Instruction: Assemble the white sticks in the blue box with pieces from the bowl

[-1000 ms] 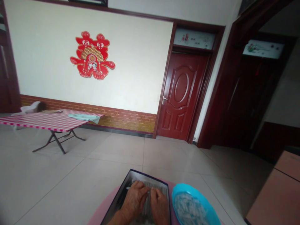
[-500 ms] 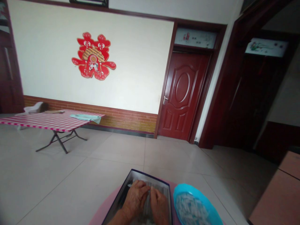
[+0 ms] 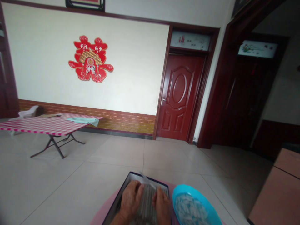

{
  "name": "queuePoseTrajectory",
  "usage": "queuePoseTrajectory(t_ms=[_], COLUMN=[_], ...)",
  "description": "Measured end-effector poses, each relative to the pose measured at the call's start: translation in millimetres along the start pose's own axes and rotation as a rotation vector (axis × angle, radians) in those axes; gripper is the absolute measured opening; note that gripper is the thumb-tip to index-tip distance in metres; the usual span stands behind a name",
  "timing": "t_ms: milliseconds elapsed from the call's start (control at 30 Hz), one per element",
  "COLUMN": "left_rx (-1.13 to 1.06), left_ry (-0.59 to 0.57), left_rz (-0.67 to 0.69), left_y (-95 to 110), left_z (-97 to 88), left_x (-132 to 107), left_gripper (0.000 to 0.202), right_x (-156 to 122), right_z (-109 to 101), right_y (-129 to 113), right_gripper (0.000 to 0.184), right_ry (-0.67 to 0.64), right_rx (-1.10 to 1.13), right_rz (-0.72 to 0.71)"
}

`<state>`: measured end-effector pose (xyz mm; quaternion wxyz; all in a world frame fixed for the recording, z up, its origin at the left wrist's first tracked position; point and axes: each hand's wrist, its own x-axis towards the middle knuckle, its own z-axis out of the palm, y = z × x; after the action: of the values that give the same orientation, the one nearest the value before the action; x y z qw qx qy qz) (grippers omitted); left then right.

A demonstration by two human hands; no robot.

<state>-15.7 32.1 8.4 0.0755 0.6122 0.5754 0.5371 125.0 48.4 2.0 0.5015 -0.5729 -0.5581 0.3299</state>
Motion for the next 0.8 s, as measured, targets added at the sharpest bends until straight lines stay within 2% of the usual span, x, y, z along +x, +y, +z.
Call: queuePoseTrajectory(t_ms=[67,133,267,367,467,567,667,800], left_rx=[-0.161,-0.37,-0.833,-1.065,-1.127,-1.079,-0.965,-0.874], left_ry=[-0.035,-0.039,-0.085,-0.112,-0.091,-0.087,-0.12,-0.155], left_rz=[-0.173,-0.307,-0.489,-0.59,-0.646,-0.693,-0.675,-0.653], left_y=[-2.8,-4.4,-0.7,5.9,9.9,7.8,0.3,-8.6], left_z=[1.3,1.8,-1.4,-5.7,-7.8,-6.6,-3.1,0.4], left_x=[3.1,6.4,11.2,12.9,13.3,12.2,10.4,8.3], left_gripper=[0.032,0.042,0.051,0.055,0.063,0.074,0.08,0.078], right_x=[-2.2,-5.4,-13.0,-17.9,-21.0,-23.1,-22.4,-10.7], right_z=[4.4,10.4,19.7,21.5,20.9,21.5,23.8,16.9], right_y=[-0.5,-2.6,-8.6,-12.4,-13.1,-10.0,-8.1,-18.4], right_gripper=[0.045,0.045,0.051,0.059,0.064,0.064,0.062,0.048], right_ry=[-0.066,-0.152,-0.361,-0.521,-0.638,-0.669,-0.658,-0.524], right_rx=[0.153,0.247,0.312,0.283,0.241,0.222,0.187,0.232], right_rz=[0.137,0.214,0.307,0.375,0.416,0.405,0.373,0.277])
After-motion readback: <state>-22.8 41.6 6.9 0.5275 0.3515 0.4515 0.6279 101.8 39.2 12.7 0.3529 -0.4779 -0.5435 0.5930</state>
